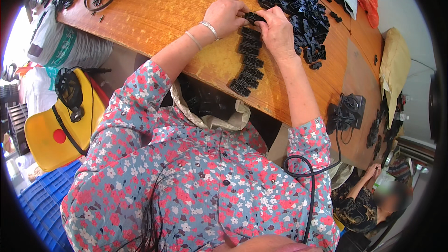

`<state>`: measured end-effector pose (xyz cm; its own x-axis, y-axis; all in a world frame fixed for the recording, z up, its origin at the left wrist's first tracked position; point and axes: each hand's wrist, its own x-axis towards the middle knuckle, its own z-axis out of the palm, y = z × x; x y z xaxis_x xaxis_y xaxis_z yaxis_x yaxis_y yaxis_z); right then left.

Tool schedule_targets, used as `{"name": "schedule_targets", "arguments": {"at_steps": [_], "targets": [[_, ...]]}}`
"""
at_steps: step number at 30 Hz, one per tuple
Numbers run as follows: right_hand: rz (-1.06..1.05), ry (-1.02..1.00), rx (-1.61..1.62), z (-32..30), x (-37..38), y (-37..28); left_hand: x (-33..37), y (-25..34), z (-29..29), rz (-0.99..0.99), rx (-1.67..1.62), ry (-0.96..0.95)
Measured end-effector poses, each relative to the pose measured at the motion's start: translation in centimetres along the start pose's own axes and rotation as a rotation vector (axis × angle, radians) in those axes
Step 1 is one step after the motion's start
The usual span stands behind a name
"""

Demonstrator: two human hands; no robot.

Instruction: The person assembles plastic buckles by snapping components together by hand, arranging the assembled pieces on the table, and placing them into a bag.

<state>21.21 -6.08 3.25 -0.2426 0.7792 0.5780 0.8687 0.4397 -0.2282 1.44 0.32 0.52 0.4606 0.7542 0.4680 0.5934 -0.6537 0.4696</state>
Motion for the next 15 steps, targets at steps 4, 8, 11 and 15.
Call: {"name": "schedule_targets", "arguments": {"at_steps": [4,8,11,15], "targets": [[-0.039,0.019,0.025,0.5,0.1,0.1,-0.1,-0.4,-0.4,-0.05,-0.016,-0.037],[-0.016,0.021,0.029,1.1,-0.3,-0.2,-0.2,-0.7,0.0,-0.057,-0.007,-0.046],[-0.012,0.034,0.029,1.6,-0.3,-0.3,-0.1,-0.7,0.1,-0.048,-0.015,-0.05],[0.011,0.018,-0.012,2.1,-0.2,-0.9,-0.3,-1.3,0.0,-0.06,-0.022,-0.046]]}}
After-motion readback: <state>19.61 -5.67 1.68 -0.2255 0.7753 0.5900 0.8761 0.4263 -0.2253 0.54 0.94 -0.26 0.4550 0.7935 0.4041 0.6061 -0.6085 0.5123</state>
